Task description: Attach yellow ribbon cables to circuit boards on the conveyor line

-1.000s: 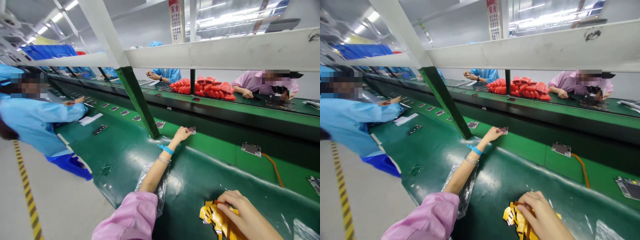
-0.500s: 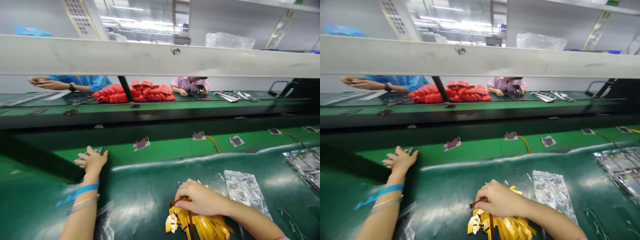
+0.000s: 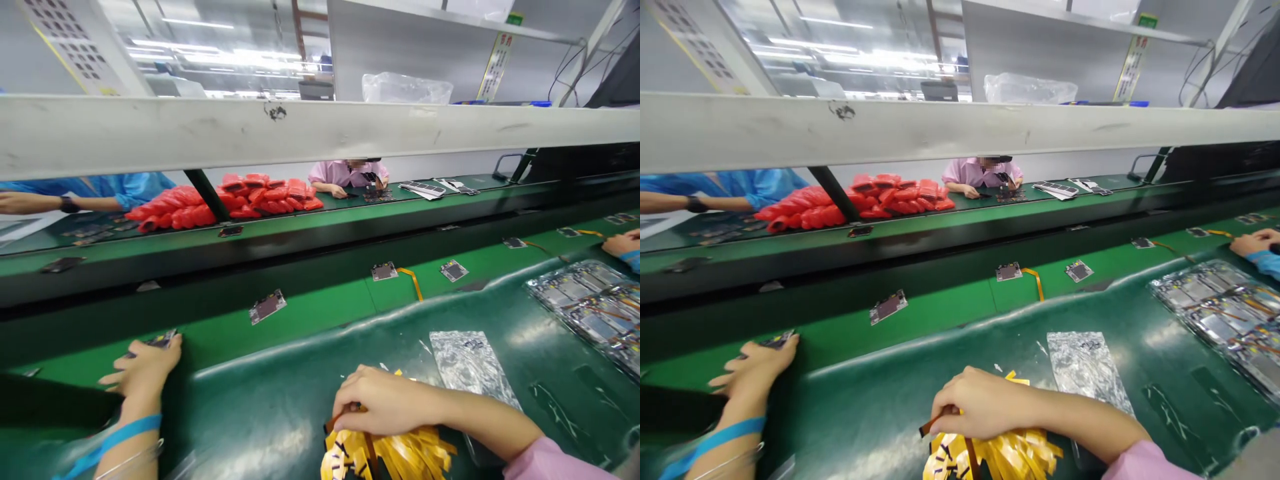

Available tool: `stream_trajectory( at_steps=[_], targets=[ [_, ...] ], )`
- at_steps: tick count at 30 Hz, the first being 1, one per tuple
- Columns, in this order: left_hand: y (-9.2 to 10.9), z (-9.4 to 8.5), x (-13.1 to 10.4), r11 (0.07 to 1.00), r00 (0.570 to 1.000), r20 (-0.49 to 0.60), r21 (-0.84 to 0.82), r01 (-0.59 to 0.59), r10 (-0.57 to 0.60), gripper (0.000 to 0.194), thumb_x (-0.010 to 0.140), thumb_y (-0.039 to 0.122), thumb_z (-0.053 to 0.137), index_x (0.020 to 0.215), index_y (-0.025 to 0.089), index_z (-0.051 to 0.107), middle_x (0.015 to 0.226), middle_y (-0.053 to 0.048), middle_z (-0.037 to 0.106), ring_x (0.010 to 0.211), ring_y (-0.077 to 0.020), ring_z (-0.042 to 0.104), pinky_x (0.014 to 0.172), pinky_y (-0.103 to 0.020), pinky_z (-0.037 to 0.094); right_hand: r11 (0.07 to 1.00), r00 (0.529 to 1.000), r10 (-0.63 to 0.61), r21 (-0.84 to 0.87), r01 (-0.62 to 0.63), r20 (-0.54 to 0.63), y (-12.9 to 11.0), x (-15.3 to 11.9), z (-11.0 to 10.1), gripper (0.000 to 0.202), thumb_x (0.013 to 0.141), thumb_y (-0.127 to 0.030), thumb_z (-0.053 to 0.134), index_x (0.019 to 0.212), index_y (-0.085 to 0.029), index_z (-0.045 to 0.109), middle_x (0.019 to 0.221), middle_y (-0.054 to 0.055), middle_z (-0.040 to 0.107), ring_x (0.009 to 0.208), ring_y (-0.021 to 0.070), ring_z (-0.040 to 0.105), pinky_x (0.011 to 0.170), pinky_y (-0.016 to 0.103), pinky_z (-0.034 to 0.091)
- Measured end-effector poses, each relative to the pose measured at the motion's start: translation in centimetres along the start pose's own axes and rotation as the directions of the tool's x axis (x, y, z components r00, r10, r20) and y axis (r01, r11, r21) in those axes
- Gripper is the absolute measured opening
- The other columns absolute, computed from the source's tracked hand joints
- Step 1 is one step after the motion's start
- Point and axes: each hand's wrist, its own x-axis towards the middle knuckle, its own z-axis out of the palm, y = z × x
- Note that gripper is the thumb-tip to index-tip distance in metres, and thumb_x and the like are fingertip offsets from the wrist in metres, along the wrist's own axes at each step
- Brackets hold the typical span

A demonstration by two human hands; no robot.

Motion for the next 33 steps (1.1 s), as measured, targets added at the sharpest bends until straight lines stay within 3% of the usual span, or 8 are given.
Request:
stream_trajectory(
  at_steps=[5, 9, 14, 20, 24, 27, 29, 33],
  targets=[
    [0.6, 0.0, 0.4, 0.992, 0.991, 0.061, -0.017, 0.123, -0.122, 0.099, 0.068, 0.080, 0.055, 0.141, 0.014, 0.042, 0.155, -0.033, 0.034, 0.142, -0.0554, 0.035, 0.097, -0.062, 0.043, 0.999, 1.000, 0.012, 0.029, -0.012, -0.010, -0.4, -0.1, -0.4, 0.018, 0.099, -0.027, 0.067, 0.098, -0.016, 0.081, 0.095, 0.006, 0.082, 0.090, 0.0184, 0.074, 0.086, 0.025, 0.047],
    [1.1, -0.2, 0.4, 0.997, 0.991, 0.127, -0.063, 0.055, -0.046, 0.081, 0.060, 0.071, 0.073, 0.117, 0.016, 0.056, 0.150, -0.027, 0.040, 0.135, -0.0521, 0.045, 0.094, -0.049, 0.048, 0.997, 0.998, 0.045, 0.068, -0.042, -0.036, -1.0, -0.5, -1.0, 0.017, 0.098, -0.027, 0.067, 0.096, -0.017, 0.080, 0.097, 0.007, 0.082, 0.094, 0.0211, 0.073, 0.091, 0.030, 0.046],
    [1.9, -2.2, -0.6, 0.993, 0.996, 0.082, -0.115, -0.033, 0.043, 0.059, 0.058, 0.058, 0.078, 0.094, 0.018, 0.052, 0.128, -0.023, 0.056, 0.131, -0.0540, 0.046, 0.087, -0.047, 0.049, 0.980, 0.988, 0.106, 0.181, -0.084, -0.116, -2.1, -1.1, -2.0, 0.014, 0.096, -0.023, 0.066, 0.089, -0.019, 0.077, 0.093, 0.006, 0.079, 0.097, 0.0237, 0.070, 0.093, 0.034, 0.046],
    [4.6, -5.2, -5.0, 0.946, 0.959, 0.156, -0.265, -0.189, 0.235, 0.049, 0.062, 0.052, 0.076, 0.093, 0.019, 0.059, 0.080, -0.008, 0.067, 0.089, -0.0383, 0.068, 0.077, -0.043, 0.051, 0.869, 0.926, 0.261, 0.485, -0.102, -0.273, -2.0, -0.7, -2.0, 0.023, 0.105, -0.032, 0.047, 0.093, -0.020, 0.062, 0.077, 0.000, 0.070, 0.069, 0.0148, 0.066, 0.067, 0.026, 0.051],
    [7.5, -5.7, -12.1, 0.787, 0.828, 0.253, -0.532, -0.312, 0.500, 0.070, 0.070, 0.061, 0.072, 0.127, 0.023, 0.059, 0.087, -0.001, 0.070, 0.085, -0.0224, 0.071, 0.078, -0.031, 0.055, 0.808, 0.842, 0.361, 0.586, -0.067, -0.401, -1.1, -0.4, -1.9, 0.017, 0.100, -0.039, 0.055, 0.102, -0.022, 0.057, 0.066, -0.009, 0.039, 0.054, 0.0098, 0.041, 0.053, 0.022, 0.037],
    [8.8, -5.9, -18.7, 0.562, 0.564, 0.398, -0.814, -0.145, 0.723, 0.054, 0.071, 0.053, 0.081, 0.108, 0.016, 0.066, 0.094, -0.006, 0.071, 0.081, -0.0186, 0.068, 0.078, -0.030, 0.055, 0.804, 0.798, 0.395, 0.591, -0.061, -0.455, -1.0, -0.7, -2.2, 0.021, 0.092, -0.038, 0.068, 0.102, -0.023, 0.058, 0.063, -0.012, 0.021, 0.055, 0.0104, 0.027, 0.052, 0.022, 0.029],
    [8.9, -6.1, -22.6, 0.516, 0.458, 0.418, -0.849, -0.109, 0.785, 0.039, 0.076, 0.047, 0.081, 0.093, 0.016, 0.065, 0.089, -0.005, 0.070, 0.078, -0.0157, 0.066, 0.074, -0.027, 0.054, 0.819, 0.784, 0.393, 0.570, -0.061, -0.480, -1.1, -1.0, -2.3, 0.019, 0.092, -0.038, 0.070, 0.098, -0.022, 0.062, 0.060, -0.012, 0.020, 0.056, 0.0110, 0.023, 0.053, 0.024, 0.026],
    [7.9, -6.6, -27.3, 0.466, 0.524, 0.316, -0.866, -0.181, 0.791, 0.033, 0.081, 0.041, 0.080, 0.081, 0.018, 0.056, 0.084, -0.001, 0.061, 0.066, -0.0099, 0.058, 0.054, -0.018, 0.048, 0.873, 0.778, 0.353, 0.481, -0.074, -0.520, -1.5, -1.6, -2.2, 0.013, 0.092, -0.033, 0.067, 0.089, -0.020, 0.067, 0.057, -0.011, 0.024, 0.054, 0.0109, 0.023, 0.052, 0.027, 0.023]
  ],
)
